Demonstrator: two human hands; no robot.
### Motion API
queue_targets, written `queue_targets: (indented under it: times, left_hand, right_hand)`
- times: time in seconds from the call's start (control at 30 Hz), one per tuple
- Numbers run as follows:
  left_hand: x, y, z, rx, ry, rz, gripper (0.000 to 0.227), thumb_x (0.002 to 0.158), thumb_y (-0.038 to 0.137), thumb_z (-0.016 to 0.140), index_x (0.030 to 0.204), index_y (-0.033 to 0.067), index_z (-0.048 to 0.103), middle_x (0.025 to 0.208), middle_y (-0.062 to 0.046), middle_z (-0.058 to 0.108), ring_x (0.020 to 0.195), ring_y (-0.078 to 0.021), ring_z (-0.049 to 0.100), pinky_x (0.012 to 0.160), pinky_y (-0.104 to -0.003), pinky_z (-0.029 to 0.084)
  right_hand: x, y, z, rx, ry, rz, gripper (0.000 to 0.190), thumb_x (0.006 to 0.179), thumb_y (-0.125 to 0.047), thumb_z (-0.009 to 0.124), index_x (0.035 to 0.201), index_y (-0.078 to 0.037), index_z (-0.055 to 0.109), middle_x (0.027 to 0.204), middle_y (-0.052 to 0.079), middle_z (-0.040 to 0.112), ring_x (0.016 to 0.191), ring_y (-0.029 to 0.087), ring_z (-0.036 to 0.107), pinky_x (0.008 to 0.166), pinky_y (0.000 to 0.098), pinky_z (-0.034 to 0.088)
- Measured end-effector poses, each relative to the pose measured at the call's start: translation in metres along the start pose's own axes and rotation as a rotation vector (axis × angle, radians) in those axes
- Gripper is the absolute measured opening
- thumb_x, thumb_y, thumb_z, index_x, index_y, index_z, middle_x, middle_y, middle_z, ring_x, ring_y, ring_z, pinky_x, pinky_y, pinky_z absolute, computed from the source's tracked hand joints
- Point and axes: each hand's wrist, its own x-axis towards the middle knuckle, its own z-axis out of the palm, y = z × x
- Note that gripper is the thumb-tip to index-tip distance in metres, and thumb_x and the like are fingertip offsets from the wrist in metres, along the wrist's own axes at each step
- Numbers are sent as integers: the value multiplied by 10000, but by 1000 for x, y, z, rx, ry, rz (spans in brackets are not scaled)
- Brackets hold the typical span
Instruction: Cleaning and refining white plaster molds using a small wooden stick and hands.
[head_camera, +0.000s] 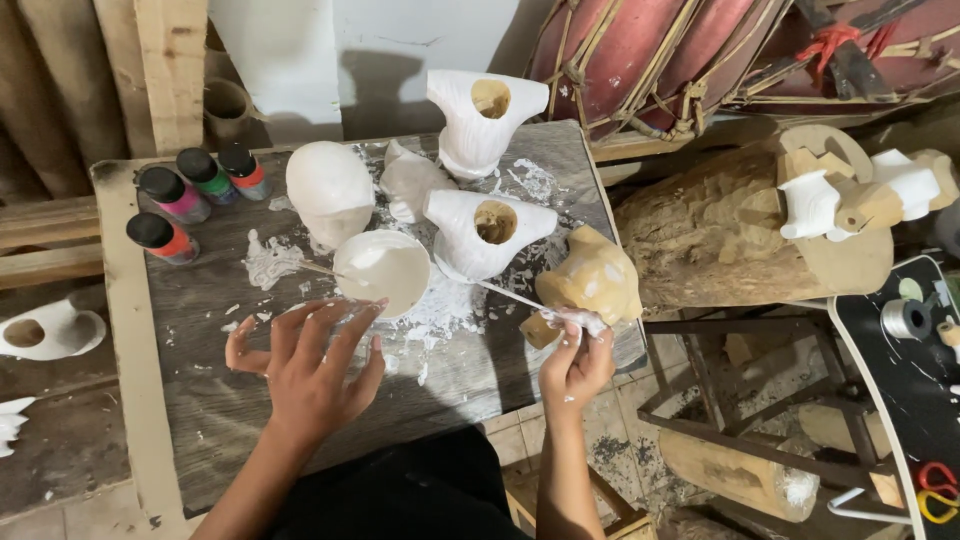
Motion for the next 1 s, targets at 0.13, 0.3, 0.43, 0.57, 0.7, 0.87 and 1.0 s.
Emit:
queue_targets:
  times: [0.13, 0.3, 0.43, 0.57, 0.7, 0.87, 1.0]
  left_hand:
    - [-3, -2, 4, 18, 8, 12, 360, 758, 112, 758, 1114, 154, 787, 976, -77, 675, 963, -343, 650, 879, -423, 538]
    - [-4, 1, 7, 36, 16, 12, 394, 756, 132, 762, 1147, 176, 785, 969, -67, 665, 953, -339, 646, 876, -424, 541]
    - [-1, 6, 8, 37, 8, 3, 371, 770, 131, 755, 1137, 179, 783, 971, -58, 664, 956, -332, 647, 877, -410, 539]
    - [0, 11, 12, 44, 18, -18, 376, 764, 127, 760, 1136, 179, 785, 981, -63, 673, 964, -336, 655, 881, -415, 534]
    - [-1, 17, 17, 34, 37, -46, 331, 781, 135, 745, 1106, 178, 794, 983, -62, 677, 960, -331, 652, 903, -402, 530]
    - [-4, 23, 20, 48, 46, -61, 335, 776, 129, 747, 1103, 183, 796, 986, -59, 684, 963, -333, 658, 902, -411, 524]
    - [-7, 25, 24, 69, 56, -61, 327, 783, 124, 756, 1103, 173, 797, 991, -67, 686, 960, -335, 650, 900, -415, 526]
  right_hand:
    - [-6, 24, -17, 9, 22, -8, 189, 1056, -59, 533, 960, 89, 602, 794, 209, 662, 638, 271, 634, 648, 395, 554]
    - [16, 10, -26, 28, 92, -67, 188, 1058, -58, 533, 979, 107, 573, 829, 239, 628, 668, 296, 610, 681, 407, 542]
    - [11, 22, -29, 74, 74, -71, 191, 1057, -64, 529, 966, 100, 565, 804, 230, 620, 652, 301, 616, 655, 401, 539]
    - [3, 25, -26, 44, 25, -42, 164, 1045, -37, 527, 956, 90, 581, 803, 218, 640, 650, 305, 636, 651, 408, 538]
    - [14, 2, -7, 78, -54, -41, 198, 1031, -40, 553, 894, 92, 607, 750, 215, 663, 612, 325, 648, 609, 403, 537]
    - [25, -7, 4, 79, -69, -49, 182, 1009, -40, 572, 888, 85, 626, 752, 208, 692, 603, 329, 663, 606, 399, 559]
    - [25, 11, -11, -6, -46, -91, 140, 996, -21, 595, 913, 89, 624, 754, 230, 670, 598, 377, 641, 605, 427, 542]
